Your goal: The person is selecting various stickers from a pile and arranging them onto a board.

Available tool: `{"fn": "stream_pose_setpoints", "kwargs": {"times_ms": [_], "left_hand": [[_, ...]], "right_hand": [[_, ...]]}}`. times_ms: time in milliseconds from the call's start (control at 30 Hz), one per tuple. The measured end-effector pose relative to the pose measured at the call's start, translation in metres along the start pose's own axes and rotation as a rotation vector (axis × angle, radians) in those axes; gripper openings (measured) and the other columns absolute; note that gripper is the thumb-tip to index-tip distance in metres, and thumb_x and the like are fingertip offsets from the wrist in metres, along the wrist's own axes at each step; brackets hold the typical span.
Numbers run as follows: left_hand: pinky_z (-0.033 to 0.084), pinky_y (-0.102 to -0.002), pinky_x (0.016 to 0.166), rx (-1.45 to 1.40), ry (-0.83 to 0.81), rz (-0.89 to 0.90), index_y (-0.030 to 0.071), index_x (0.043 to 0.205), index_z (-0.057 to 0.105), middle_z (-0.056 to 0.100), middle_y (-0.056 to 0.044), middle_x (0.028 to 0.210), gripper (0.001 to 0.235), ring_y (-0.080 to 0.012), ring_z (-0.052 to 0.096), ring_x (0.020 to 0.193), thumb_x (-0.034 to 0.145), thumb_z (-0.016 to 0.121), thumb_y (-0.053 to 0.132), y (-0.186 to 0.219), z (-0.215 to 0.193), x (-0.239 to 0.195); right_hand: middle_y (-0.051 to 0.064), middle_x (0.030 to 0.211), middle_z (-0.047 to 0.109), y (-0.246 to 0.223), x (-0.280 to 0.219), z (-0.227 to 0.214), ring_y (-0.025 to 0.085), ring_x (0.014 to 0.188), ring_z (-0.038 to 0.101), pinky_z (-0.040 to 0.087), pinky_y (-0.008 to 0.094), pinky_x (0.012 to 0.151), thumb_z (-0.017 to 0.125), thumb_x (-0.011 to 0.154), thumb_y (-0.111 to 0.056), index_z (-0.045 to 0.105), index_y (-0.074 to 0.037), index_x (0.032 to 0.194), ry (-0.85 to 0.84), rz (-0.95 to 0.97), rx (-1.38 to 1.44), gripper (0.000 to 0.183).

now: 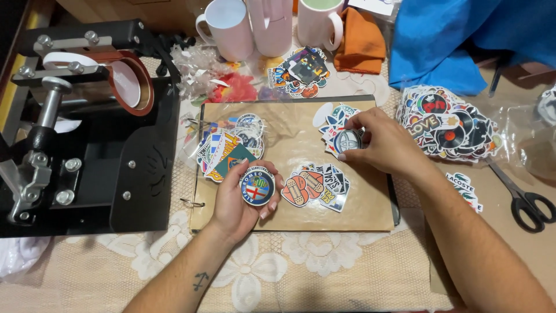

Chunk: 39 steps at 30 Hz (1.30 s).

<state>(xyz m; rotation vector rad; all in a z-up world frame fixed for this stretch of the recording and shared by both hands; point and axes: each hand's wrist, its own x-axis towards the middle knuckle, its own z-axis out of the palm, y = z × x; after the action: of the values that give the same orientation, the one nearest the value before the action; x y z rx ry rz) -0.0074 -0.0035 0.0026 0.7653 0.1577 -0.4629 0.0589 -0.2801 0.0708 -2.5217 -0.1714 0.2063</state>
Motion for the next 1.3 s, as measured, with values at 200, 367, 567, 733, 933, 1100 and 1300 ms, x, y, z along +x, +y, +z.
{"fn": "stream_pose_setpoints", "kwargs": {"times_ms": [200, 367, 567, 733, 933, 1100, 1300], "left_hand": [[0.047, -0.028, 0.034, 0.012, 0.005, 0.006, 0.0, 0.109, 0.053, 0.06, -0.025, 0.086, 0.05, -0.0272, 0.062, 0.055, 0.104, 0.029, 0.043, 0.002, 0.005, -0.002], [0.05, -0.029, 0.038, 0.026, 0.049, 0.007, -0.001, 0.109, 0.055, 0.06, -0.026, 0.086, 0.052, -0.0293, 0.064, 0.061, 0.103, 0.03, 0.044, -0.003, -0.001, 0.002], [0.055, -0.032, 0.039, 0.071, 0.078, 0.013, -0.004, 0.111, 0.057, 0.064, -0.028, 0.085, 0.056, -0.0328, 0.069, 0.062, 0.104, 0.03, 0.045, -0.009, 0.002, 0.0], [0.059, -0.034, 0.038, 0.089, -0.014, 0.03, -0.005, 0.113, 0.055, 0.067, -0.029, 0.088, 0.06, -0.0359, 0.069, 0.058, 0.106, 0.03, 0.05, -0.02, -0.003, 0.005], [0.06, -0.031, 0.036, 0.115, -0.04, 0.062, -0.008, 0.119, 0.052, 0.065, -0.026, 0.082, 0.069, -0.0337, 0.07, 0.056, 0.107, 0.025, 0.054, -0.009, 0.011, -0.001], [0.058, -0.028, 0.033, 0.11, -0.066, 0.047, -0.01, 0.123, 0.051, 0.064, -0.027, 0.08, 0.076, -0.0312, 0.069, 0.055, 0.107, 0.02, 0.057, -0.009, 0.011, -0.003], [0.057, -0.028, 0.033, 0.113, -0.074, 0.057, -0.01, 0.13, 0.051, 0.063, -0.024, 0.082, 0.075, -0.0307, 0.068, 0.055, 0.107, 0.023, 0.056, -0.015, 0.007, -0.002]], "right_hand": [[0.018, 0.091, 0.073, 0.026, 0.014, 0.01, 0.035, 0.086, 0.071, 0.053, 0.044, 0.079, 0.085, 0.072, -0.003, 0.074, -0.004, 0.11, 0.026, -0.008, 0.156, 0.04], [0.013, 0.086, 0.074, 0.019, 0.007, 0.005, 0.018, 0.077, 0.066, 0.055, 0.031, 0.076, 0.077, 0.08, 0.003, 0.069, -0.001, 0.118, 0.026, 0.027, 0.578, 0.039], [0.018, 0.082, 0.075, -0.027, -0.01, 0.028, 0.022, 0.076, 0.075, 0.063, 0.032, 0.069, 0.076, 0.081, 0.003, 0.073, 0.009, 0.104, -0.144, 0.028, 0.92, 0.024], [0.016, 0.086, 0.077, -0.085, -0.019, 0.048, 0.02, 0.075, 0.071, 0.066, 0.037, 0.064, 0.082, 0.078, -0.006, 0.08, -0.004, 0.107, -0.258, -0.092, 0.655, 0.029], [0.012, 0.069, 0.071, -0.096, -0.014, 0.064, 0.014, 0.048, 0.053, 0.051, 0.027, 0.042, 0.085, 0.073, -0.006, 0.082, -0.007, 0.1, -0.2, -0.122, 0.547, 0.027], [0.012, 0.067, 0.073, -0.093, -0.01, 0.068, 0.012, 0.046, 0.05, 0.047, 0.025, 0.041, 0.086, 0.073, -0.007, 0.082, -0.006, 0.097, -0.224, -0.109, 0.536, 0.024], [0.013, 0.069, 0.074, -0.096, -0.014, 0.062, 0.015, 0.048, 0.053, 0.046, 0.026, 0.044, 0.083, 0.073, -0.005, 0.083, -0.007, 0.094, -0.182, -0.152, 0.447, 0.021]]}}
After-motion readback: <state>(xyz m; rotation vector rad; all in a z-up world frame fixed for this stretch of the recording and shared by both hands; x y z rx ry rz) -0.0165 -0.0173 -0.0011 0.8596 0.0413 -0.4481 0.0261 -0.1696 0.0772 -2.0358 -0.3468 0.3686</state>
